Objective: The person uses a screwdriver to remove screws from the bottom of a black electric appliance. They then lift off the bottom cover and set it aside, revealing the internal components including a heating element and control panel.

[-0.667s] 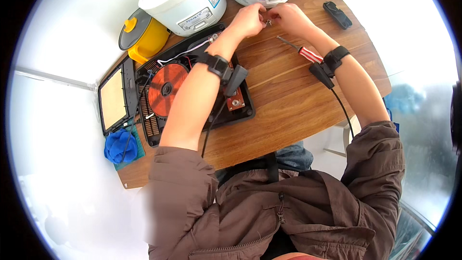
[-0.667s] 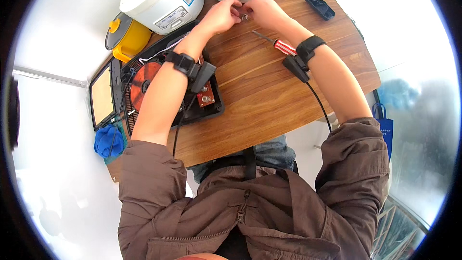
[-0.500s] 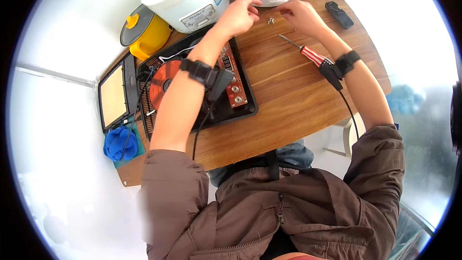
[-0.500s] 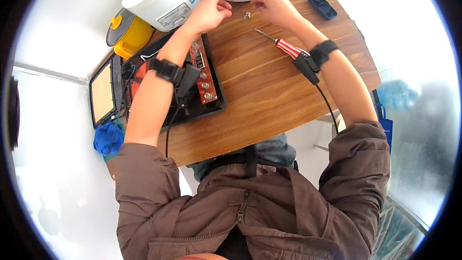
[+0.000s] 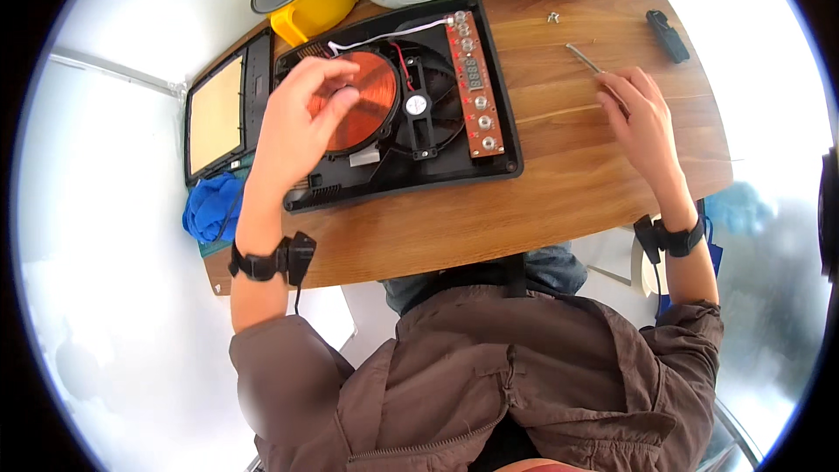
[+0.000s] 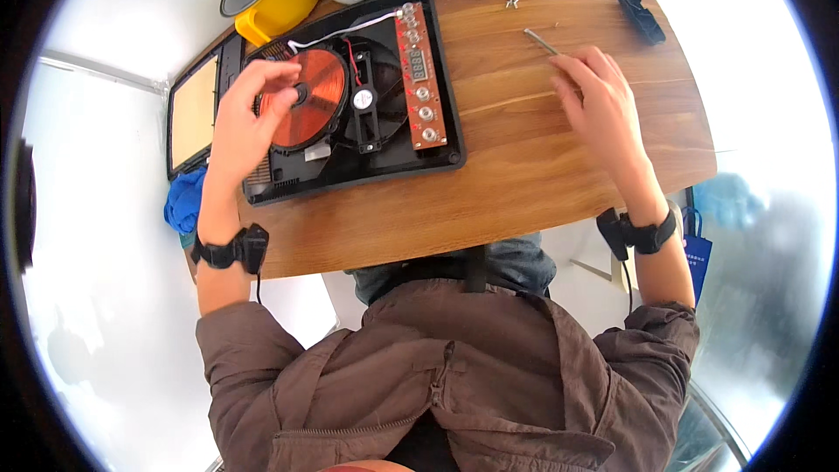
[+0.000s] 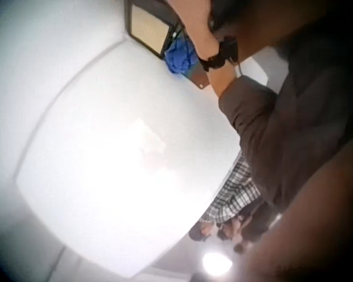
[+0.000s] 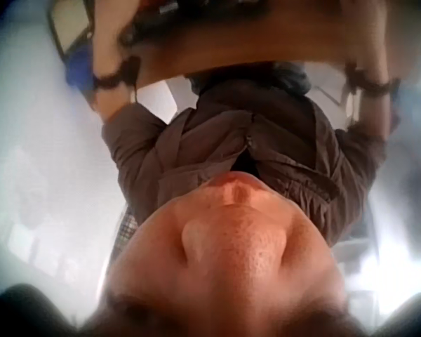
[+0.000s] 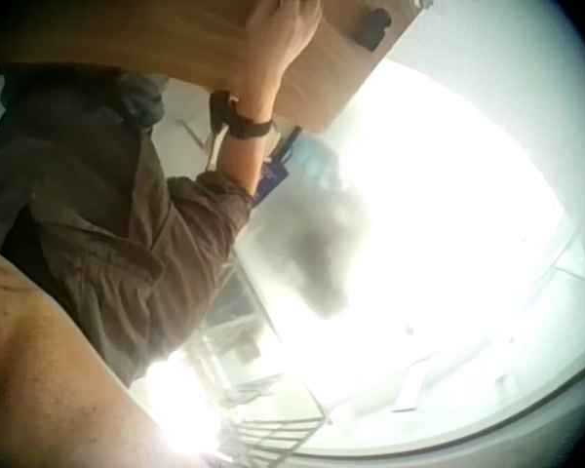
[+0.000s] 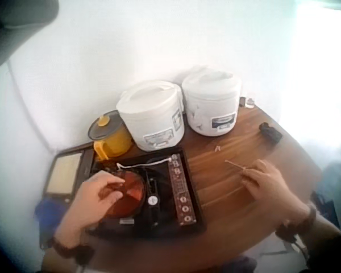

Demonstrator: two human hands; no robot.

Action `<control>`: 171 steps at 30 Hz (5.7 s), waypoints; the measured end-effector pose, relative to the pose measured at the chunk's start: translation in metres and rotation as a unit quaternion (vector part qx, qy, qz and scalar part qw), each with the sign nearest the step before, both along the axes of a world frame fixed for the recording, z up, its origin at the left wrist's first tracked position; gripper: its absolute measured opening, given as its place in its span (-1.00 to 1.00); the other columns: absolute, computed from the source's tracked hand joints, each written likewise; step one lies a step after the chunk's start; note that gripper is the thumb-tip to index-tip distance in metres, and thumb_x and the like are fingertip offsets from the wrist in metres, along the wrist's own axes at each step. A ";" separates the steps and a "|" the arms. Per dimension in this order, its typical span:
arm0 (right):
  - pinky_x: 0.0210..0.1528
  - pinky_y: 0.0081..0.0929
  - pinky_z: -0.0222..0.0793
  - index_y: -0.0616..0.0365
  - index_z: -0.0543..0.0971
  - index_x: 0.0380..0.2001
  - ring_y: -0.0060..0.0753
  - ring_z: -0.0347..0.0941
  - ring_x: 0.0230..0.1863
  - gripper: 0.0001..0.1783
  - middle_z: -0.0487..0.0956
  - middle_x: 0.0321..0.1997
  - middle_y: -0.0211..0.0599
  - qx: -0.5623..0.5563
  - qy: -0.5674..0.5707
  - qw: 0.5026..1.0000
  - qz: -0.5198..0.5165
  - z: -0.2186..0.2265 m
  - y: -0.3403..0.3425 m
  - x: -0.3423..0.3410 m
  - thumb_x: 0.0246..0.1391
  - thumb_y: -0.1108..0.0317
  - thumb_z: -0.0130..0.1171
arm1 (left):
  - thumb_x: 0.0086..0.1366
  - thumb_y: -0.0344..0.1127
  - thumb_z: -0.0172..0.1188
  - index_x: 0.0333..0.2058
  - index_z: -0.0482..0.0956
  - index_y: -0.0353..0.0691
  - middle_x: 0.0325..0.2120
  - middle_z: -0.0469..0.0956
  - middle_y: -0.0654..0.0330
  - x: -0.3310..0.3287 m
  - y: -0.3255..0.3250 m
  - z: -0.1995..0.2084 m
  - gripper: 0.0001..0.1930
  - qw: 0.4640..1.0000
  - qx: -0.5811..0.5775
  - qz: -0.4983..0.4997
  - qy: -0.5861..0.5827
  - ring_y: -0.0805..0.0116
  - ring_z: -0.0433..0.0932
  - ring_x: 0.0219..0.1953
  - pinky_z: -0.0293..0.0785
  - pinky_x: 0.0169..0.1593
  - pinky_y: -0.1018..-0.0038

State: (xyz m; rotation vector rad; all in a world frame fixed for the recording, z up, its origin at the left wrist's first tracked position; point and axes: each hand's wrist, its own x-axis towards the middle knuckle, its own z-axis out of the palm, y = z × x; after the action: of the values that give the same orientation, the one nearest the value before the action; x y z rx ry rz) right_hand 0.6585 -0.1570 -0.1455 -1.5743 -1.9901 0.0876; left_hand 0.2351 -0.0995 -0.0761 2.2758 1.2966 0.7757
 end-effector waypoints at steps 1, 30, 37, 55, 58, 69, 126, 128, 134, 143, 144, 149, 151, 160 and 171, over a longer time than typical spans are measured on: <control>-0.03 -0.25 0.48 0.20 0.66 -0.08 -0.05 0.53 -0.08 -0.75 0.59 -0.10 -0.19 -0.023 0.036 0.999 0.008 0.000 -0.003 -0.011 0.15 0.43 0.31 | 0.29 -0.38 0.34 -0.01 0.62 -0.27 -0.13 0.60 0.15 -0.008 -0.013 -0.002 -0.70 0.999 0.026 -0.003 0.030 0.27 0.62 -0.11 0.53 0.02 0.40; 0.28 -0.16 0.20 0.07 0.55 0.19 -0.12 0.41 0.21 -0.43 0.51 0.19 -0.26 -0.060 -0.168 0.979 -0.097 0.001 -0.017 -0.037 0.07 0.34 0.38 | 0.27 -0.09 0.35 0.16 0.54 -0.11 0.15 0.43 0.13 -0.044 -0.065 -0.076 -0.49 0.972 0.172 0.070 0.147 0.03 0.42 0.17 0.28 0.26 0.07; 0.26 -0.16 0.21 -0.04 0.55 0.20 -0.13 0.41 0.19 -0.46 0.52 0.14 -0.30 -0.046 -0.115 0.987 -0.101 -0.026 -0.020 -0.004 0.11 0.39 0.31 | 0.22 -0.05 0.39 0.20 0.48 -0.14 0.13 0.42 0.08 -0.020 -0.067 -0.039 -0.38 0.965 0.126 0.035 0.227 0.04 0.41 0.21 0.22 0.33 -0.01; 0.06 -0.42 0.49 0.13 0.58 0.11 -0.42 0.63 -0.03 -0.55 0.68 -0.04 -0.21 0.078 0.129 0.965 -0.214 -0.016 -0.023 -0.007 0.12 0.52 0.29 | 0.17 -0.34 0.20 0.10 0.59 -0.32 -0.08 0.53 0.13 0.095 -0.084 -0.083 -0.51 0.907 0.347 -0.154 0.181 0.27 0.52 -0.06 0.46 -0.06 0.39; -0.04 -0.49 0.57 0.27 0.45 0.15 -0.29 0.64 -0.02 -0.56 0.67 -0.02 0.00 0.158 0.274 0.939 -0.138 0.007 -0.036 -0.020 0.23 0.48 0.25 | 0.18 -0.33 0.19 0.14 0.58 -0.30 -0.07 0.52 0.14 0.095 -0.091 -0.091 -0.49 0.912 0.330 -0.168 0.176 0.31 0.50 -0.09 0.41 -0.12 0.43; -0.23 -0.55 0.52 0.31 0.21 0.24 -0.38 0.59 -0.32 -0.52 0.64 -0.19 0.10 0.242 0.168 0.943 0.153 0.065 -0.013 -0.100 0.36 0.41 0.08 | 0.11 -0.41 0.21 0.19 0.57 -0.27 -0.13 0.50 0.17 0.095 -0.085 -0.112 -0.42 0.935 0.286 -0.180 0.105 0.31 0.47 -0.17 0.45 -0.13 0.42; -0.23 -0.56 0.50 0.27 0.40 0.13 -0.52 0.56 -0.32 -0.50 0.66 -0.29 -0.19 0.120 0.198 0.959 0.162 0.077 0.000 -0.112 0.08 0.60 0.15 | 0.12 -0.35 0.22 0.17 0.58 -0.26 -0.16 0.52 0.21 0.098 -0.076 -0.109 -0.43 0.935 0.294 -0.169 0.100 0.34 0.48 -0.19 0.44 -0.12 0.44; -0.20 -0.61 0.47 0.28 0.38 0.14 -0.57 0.53 -0.31 -0.56 0.65 -0.28 -0.21 0.160 0.159 0.964 0.140 0.082 0.008 -0.106 0.17 0.58 0.07 | 0.12 -0.36 0.22 0.17 0.58 -0.26 -0.16 0.52 0.21 0.098 -0.076 -0.109 -0.43 0.930 0.311 -0.166 0.102 0.34 0.48 -0.19 0.44 -0.11 0.44; -0.19 -0.62 0.46 0.28 0.34 0.17 -0.61 0.47 -0.33 -0.62 0.61 -0.23 -0.20 0.165 0.261 0.946 0.094 0.106 0.030 -0.102 0.30 0.57 -0.03 | 0.14 -0.37 0.21 0.15 0.59 -0.27 -0.15 0.52 0.22 0.102 -0.077 -0.115 -0.47 0.928 0.325 -0.161 0.088 0.35 0.48 -0.18 0.43 -0.12 0.44; -0.16 -0.57 0.45 0.28 0.33 0.17 -0.52 0.51 -0.27 -0.54 0.60 -0.22 -0.16 0.171 0.195 0.956 0.135 0.072 0.021 -0.118 0.20 0.62 0.05 | 0.17 -0.36 0.18 0.15 0.58 -0.31 -0.18 0.52 0.20 0.097 -0.078 -0.115 -0.48 0.933 0.316 -0.155 0.075 0.32 0.48 -0.18 0.41 -0.13 0.44; -0.14 -0.56 0.46 0.28 0.33 0.18 -0.52 0.52 -0.27 -0.54 0.60 -0.23 -0.16 0.179 0.184 0.958 0.130 0.070 0.023 -0.116 0.20 0.59 0.05 | 0.17 -0.36 0.17 0.15 0.57 -0.32 -0.18 0.52 0.19 0.097 -0.078 -0.116 -0.48 0.932 0.318 -0.154 0.079 0.32 0.48 -0.18 0.41 -0.13 0.44; -0.14 -0.55 0.46 0.28 0.34 0.17 -0.50 0.52 -0.28 -0.58 0.60 -0.26 -0.16 0.196 0.252 0.945 0.077 0.066 0.028 -0.113 0.26 0.51 0.02 | 0.18 -0.37 0.15 0.17 0.54 -0.35 -0.19 0.50 0.16 0.096 -0.081 -0.111 -0.46 0.933 0.311 -0.158 0.089 0.31 0.46 -0.19 0.41 -0.14 0.44; -0.14 -0.54 0.46 0.28 0.35 0.17 -0.50 0.51 -0.28 -0.60 0.60 -0.25 -0.16 0.193 0.296 0.935 0.041 0.067 0.035 -0.111 0.28 0.50 0.02 | 0.20 -0.38 0.18 0.16 0.54 -0.36 -0.18 0.52 0.14 0.094 -0.084 -0.100 -0.49 0.947 0.251 -0.176 0.097 0.27 0.49 -0.16 0.44 -0.11 0.40; -0.18 -0.57 0.41 0.29 0.40 0.13 -0.56 0.45 -0.32 -0.67 0.55 -0.35 -0.28 0.154 0.462 0.873 0.011 0.054 0.099 -0.094 0.33 0.47 -0.02 | 0.33 -0.30 0.29 0.00 0.62 -0.28 -0.22 0.65 0.06 0.068 -0.021 -0.008 -0.69 0.982 0.056 -0.139 -0.114 0.18 0.65 -0.20 0.58 -0.05 0.33; -0.46 -0.67 0.30 0.19 0.40 0.10 -0.65 0.39 -0.49 -0.70 0.53 -0.48 -0.34 0.098 0.607 0.786 0.067 0.074 0.145 -0.099 0.34 0.40 0.05 | 0.31 -0.17 0.32 0.13 0.47 -0.38 0.10 0.48 -0.18 0.106 0.228 0.067 -0.48 0.944 0.317 0.087 0.040 -0.20 0.46 0.15 0.44 0.20 0.09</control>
State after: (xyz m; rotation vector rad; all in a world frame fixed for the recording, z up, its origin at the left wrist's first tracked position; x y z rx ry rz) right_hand 0.5592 -0.0119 -0.0712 -0.8021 -0.9869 0.7277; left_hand 0.3411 0.1287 -0.0088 2.7222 1.4521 1.3337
